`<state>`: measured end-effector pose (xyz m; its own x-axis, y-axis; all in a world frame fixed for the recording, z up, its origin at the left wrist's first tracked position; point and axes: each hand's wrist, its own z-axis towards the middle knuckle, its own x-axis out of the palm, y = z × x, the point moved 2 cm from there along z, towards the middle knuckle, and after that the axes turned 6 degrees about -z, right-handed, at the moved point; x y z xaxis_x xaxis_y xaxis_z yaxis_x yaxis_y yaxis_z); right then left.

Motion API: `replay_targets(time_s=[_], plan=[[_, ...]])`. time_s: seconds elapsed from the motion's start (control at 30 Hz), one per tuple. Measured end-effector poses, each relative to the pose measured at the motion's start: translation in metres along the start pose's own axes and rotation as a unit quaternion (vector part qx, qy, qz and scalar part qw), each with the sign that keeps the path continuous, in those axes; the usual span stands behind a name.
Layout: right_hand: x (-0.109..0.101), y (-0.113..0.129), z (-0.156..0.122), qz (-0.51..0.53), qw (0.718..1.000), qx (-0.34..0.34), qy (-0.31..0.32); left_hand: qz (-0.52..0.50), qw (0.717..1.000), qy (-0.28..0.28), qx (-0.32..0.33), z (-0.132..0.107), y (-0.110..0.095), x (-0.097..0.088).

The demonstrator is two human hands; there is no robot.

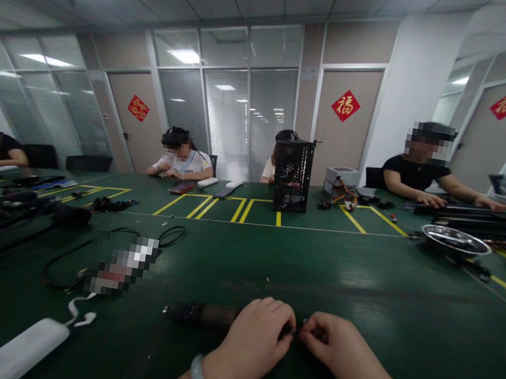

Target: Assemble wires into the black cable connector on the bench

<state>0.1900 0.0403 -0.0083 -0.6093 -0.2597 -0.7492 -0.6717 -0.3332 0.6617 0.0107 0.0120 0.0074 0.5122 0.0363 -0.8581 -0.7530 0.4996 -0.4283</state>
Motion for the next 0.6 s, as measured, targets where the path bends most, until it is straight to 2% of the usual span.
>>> replay_targets(time_s=[0.6], plan=[[0.0010,0.0003,-0.0019,0.019,1.000,0.004,0.016,-0.001,1.000,0.006,0.005,0.0006,-0.0038,-0.0017]])
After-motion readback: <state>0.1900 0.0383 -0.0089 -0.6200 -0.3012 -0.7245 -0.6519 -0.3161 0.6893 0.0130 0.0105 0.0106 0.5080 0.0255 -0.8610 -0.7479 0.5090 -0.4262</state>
